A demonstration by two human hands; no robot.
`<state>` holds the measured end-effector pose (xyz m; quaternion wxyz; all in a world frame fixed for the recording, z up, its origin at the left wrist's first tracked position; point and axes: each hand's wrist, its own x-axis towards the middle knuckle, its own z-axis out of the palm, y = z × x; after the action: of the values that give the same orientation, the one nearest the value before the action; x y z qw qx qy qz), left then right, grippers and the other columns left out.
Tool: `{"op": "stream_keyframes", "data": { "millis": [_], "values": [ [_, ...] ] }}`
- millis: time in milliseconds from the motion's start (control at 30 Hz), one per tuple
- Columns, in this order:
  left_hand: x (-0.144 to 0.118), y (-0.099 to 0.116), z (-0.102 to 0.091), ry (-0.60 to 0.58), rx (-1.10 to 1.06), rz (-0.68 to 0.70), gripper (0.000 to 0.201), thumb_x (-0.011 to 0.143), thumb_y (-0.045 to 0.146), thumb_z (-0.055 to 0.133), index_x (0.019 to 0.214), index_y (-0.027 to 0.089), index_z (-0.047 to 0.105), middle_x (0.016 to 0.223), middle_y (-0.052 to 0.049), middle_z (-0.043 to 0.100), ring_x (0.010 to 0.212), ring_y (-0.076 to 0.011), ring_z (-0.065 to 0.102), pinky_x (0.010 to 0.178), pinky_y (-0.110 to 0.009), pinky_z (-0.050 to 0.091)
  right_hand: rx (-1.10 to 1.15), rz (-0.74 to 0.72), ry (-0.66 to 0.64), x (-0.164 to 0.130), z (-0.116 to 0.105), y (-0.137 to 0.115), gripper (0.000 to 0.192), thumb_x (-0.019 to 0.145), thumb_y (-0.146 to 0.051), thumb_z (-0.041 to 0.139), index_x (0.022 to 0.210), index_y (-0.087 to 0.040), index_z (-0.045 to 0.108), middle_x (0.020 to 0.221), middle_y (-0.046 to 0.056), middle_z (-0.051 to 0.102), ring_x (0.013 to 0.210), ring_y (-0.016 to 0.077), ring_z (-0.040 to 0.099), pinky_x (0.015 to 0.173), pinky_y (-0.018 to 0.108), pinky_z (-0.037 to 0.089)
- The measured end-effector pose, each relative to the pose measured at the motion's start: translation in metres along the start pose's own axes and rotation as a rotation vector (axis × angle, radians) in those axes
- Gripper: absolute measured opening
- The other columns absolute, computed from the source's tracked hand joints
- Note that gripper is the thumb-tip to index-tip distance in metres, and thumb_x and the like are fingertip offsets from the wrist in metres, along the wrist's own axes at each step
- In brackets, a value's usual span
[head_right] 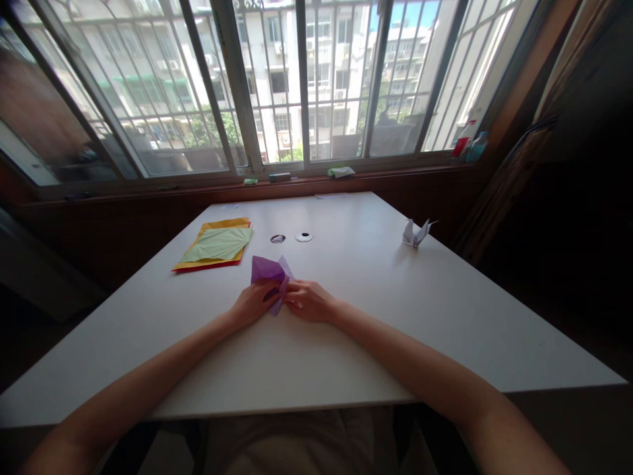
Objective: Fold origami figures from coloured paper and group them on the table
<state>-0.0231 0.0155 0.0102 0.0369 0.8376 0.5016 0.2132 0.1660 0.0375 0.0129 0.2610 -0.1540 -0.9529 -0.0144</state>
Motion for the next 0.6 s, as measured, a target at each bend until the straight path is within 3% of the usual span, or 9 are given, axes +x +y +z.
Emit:
{"op": "stream_keyframes", "data": {
  "millis": [467,600],
  "values": [
    [0.001,-0.002,0.001,0.128,0.061,-0.112,0.025,0.080,0.036,0.045,0.083,0.017,0.061,0.084,-0.008,0.062,0.081,-0.0221,0.055,0.075,-0.034,0.040,-0.064,-0.031,-0.090,0.005,0.003,-0.020,0.018,0.078,-0.013,0.045,0.088,-0.015,0.059,0.092,0.008,0.057,0.084,0.0159,0.054,0.072,0.029,0.047],
    [0.004,-0.008,0.005,0.149,-0.079,-0.185,0.021,0.077,0.035,0.050,0.079,0.016,0.060,0.078,-0.006,0.062,0.075,-0.0190,0.056,0.069,-0.031,0.042,-0.030,-0.062,-0.072,0.006,0.001,-0.021,0.018,0.077,-0.012,0.045,0.090,-0.015,0.058,0.095,0.008,0.060,0.095,0.0157,0.053,0.082,0.029,0.046]
  ]
}}
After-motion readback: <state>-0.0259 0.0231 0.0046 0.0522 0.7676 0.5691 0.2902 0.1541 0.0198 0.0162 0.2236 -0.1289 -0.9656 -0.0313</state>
